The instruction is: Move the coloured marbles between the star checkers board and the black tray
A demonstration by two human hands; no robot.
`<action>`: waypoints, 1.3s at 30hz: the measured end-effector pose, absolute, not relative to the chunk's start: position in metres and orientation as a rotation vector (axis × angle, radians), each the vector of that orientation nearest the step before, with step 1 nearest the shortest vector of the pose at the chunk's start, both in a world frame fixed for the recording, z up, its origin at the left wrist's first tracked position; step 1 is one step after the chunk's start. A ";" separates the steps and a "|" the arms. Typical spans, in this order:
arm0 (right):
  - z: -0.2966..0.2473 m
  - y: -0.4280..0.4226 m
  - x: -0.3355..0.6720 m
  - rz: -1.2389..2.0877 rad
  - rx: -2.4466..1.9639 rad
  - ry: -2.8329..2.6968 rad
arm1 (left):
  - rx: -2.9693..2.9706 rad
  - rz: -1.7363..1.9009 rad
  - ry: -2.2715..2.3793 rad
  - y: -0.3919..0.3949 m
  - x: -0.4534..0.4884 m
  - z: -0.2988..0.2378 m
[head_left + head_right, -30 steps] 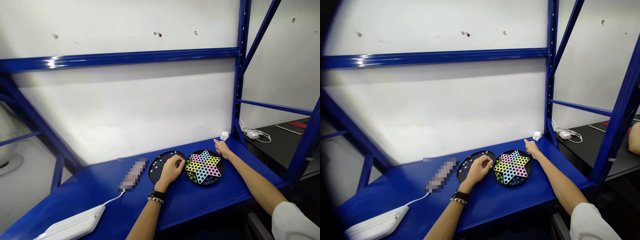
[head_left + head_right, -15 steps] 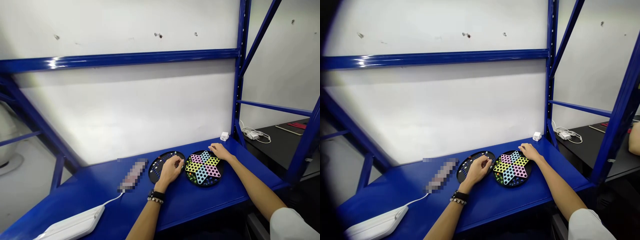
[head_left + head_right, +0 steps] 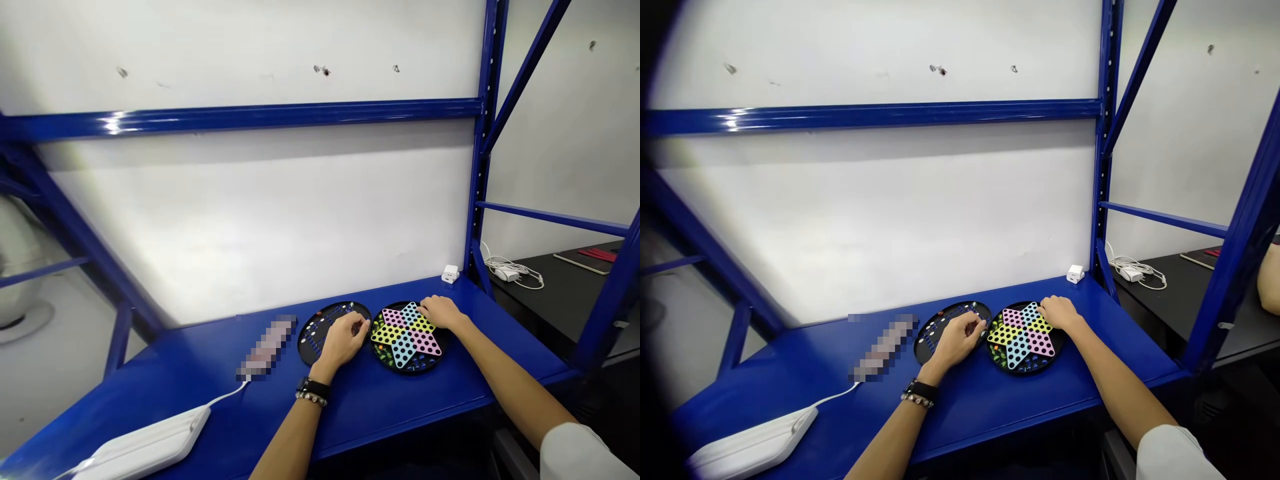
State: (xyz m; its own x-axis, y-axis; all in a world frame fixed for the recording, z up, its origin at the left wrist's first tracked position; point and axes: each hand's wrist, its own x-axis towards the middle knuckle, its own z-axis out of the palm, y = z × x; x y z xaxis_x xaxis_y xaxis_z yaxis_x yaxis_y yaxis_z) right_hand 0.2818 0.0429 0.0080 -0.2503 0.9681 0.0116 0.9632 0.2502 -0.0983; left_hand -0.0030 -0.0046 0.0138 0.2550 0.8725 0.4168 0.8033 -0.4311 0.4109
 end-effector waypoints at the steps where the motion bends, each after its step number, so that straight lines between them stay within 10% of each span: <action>1: 0.008 0.043 0.281 0.096 -1.886 -2.425 | 2.401 0.917 1.606 -0.005 -0.003 0.014; 39: 0.009 0.045 0.285 0.140 -1.997 -2.333 | 2.419 0.885 1.544 -0.007 0.000 0.015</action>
